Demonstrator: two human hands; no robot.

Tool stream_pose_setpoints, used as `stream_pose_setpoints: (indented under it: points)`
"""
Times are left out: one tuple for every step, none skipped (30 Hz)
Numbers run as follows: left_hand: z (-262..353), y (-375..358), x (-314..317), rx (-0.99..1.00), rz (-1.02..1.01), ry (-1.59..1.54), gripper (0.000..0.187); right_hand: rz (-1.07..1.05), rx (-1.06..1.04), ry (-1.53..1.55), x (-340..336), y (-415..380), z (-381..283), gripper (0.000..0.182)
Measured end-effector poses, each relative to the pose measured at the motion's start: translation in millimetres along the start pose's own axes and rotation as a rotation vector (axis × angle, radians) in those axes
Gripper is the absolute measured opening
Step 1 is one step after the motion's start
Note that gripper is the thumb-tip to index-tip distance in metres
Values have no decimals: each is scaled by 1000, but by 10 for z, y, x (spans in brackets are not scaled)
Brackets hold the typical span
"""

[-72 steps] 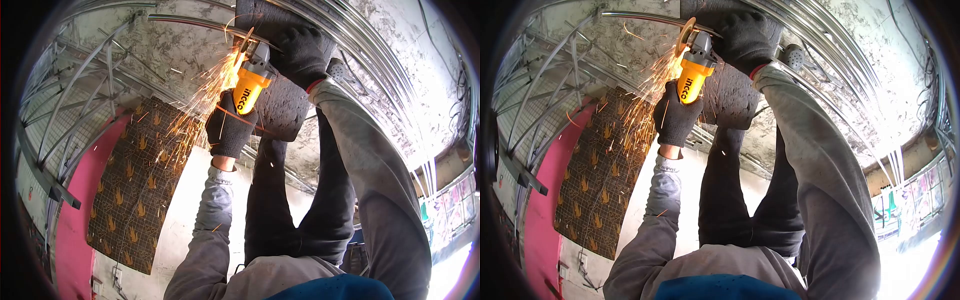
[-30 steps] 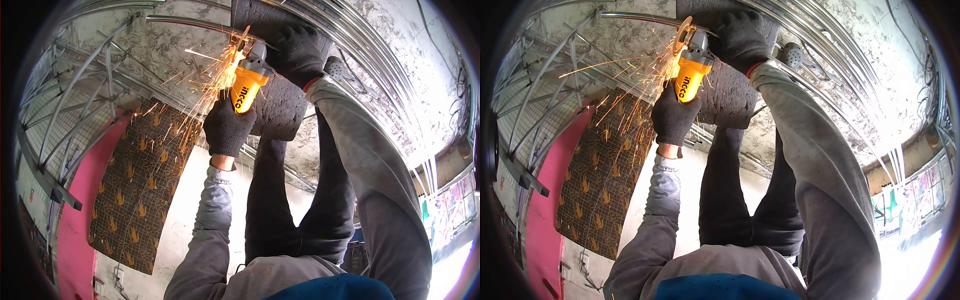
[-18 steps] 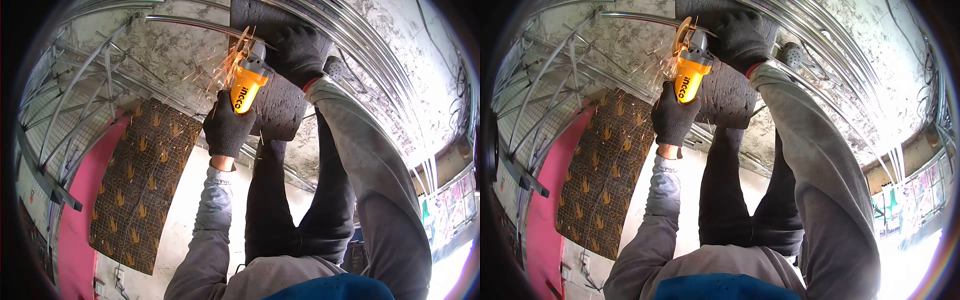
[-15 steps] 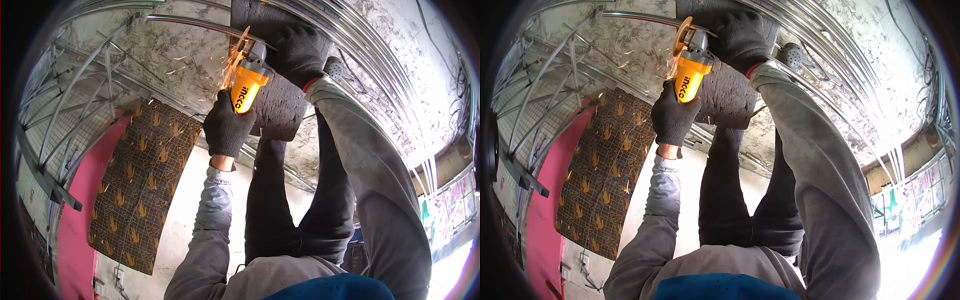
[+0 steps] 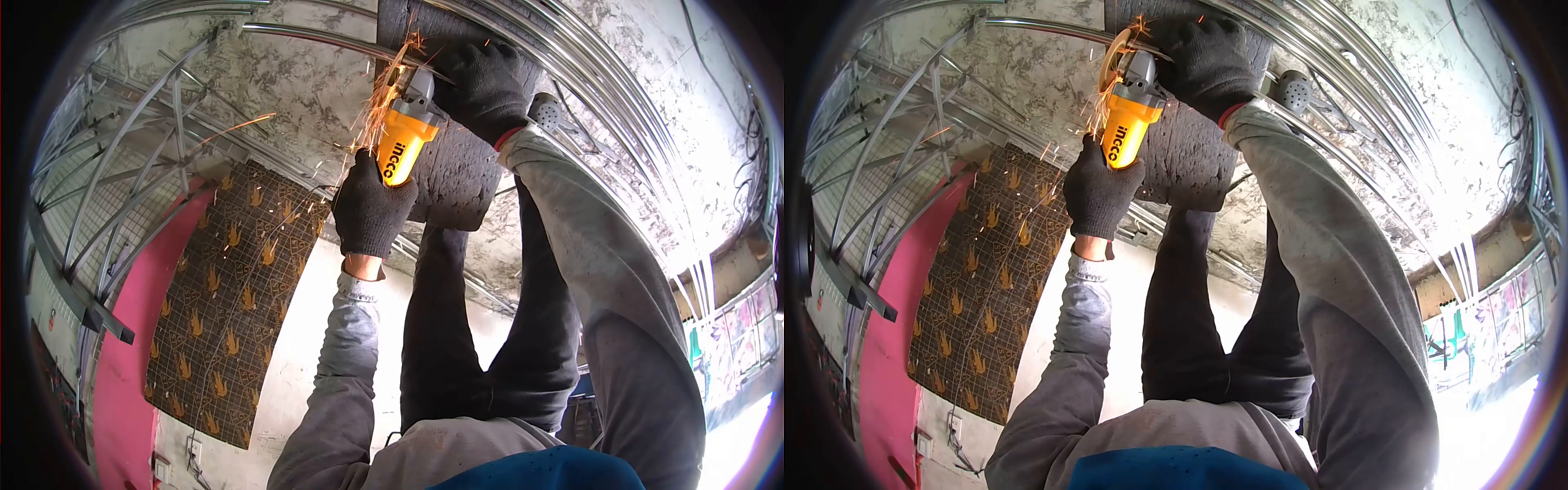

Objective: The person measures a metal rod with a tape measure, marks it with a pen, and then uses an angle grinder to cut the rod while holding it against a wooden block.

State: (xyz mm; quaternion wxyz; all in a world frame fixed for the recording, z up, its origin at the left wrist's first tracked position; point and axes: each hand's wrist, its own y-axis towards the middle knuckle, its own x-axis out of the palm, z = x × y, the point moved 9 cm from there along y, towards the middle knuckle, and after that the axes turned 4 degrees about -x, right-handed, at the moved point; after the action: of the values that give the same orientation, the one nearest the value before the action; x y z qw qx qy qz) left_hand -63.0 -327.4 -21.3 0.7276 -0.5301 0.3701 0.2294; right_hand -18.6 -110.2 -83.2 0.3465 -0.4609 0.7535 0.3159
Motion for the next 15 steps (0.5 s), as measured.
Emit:
stream_pose_setpoints:
  points:
    - [-20,6,21,-11,-18,11,51,-43,14,-24,43,-4,19,42]
    - [-26,5,21,-11,-18,11,51,-43,14,-24,45,-11,25,42]
    - [-20,4,17,-3,-15,12,51,-26,6,-7,14,-1,14,42]
    - [-15,4,14,6,-12,13,50,-8,-1,9,-13,11,3,42]
    - [-20,3,14,6,-12,13,50,-8,-2,9,-21,26,-4,42]
    - [-8,2,5,28,-1,19,50,4,-6,28,-25,33,-6,43]
    - [5,0,-3,49,10,26,50,16,-10,47,-31,35,-8,43]
    - [0,2,3,49,10,26,50,16,-10,47,-30,22,-14,43]
    - [-7,8,11,44,5,27,50,11,-6,-32,-35,7,-25,43]
    - [-10,13,15,39,1,27,50,5,-3,-111,-40,-2,-33,44]
    - [-6,9,9,39,1,27,50,5,-3,-111,-48,-6,-33,44]
    - [9,5,-6,34,-1,25,51,29,-6,-28,-99,9,-42,44]
    - [16,4,-16,28,-2,23,51,53,-8,55,-145,28,-55,44]
    - [19,6,-21,28,-2,23,51,53,-9,55,-155,39,-68,44]
    - [15,10,-14,22,-13,17,51,28,3,48,-120,31,-53,44]
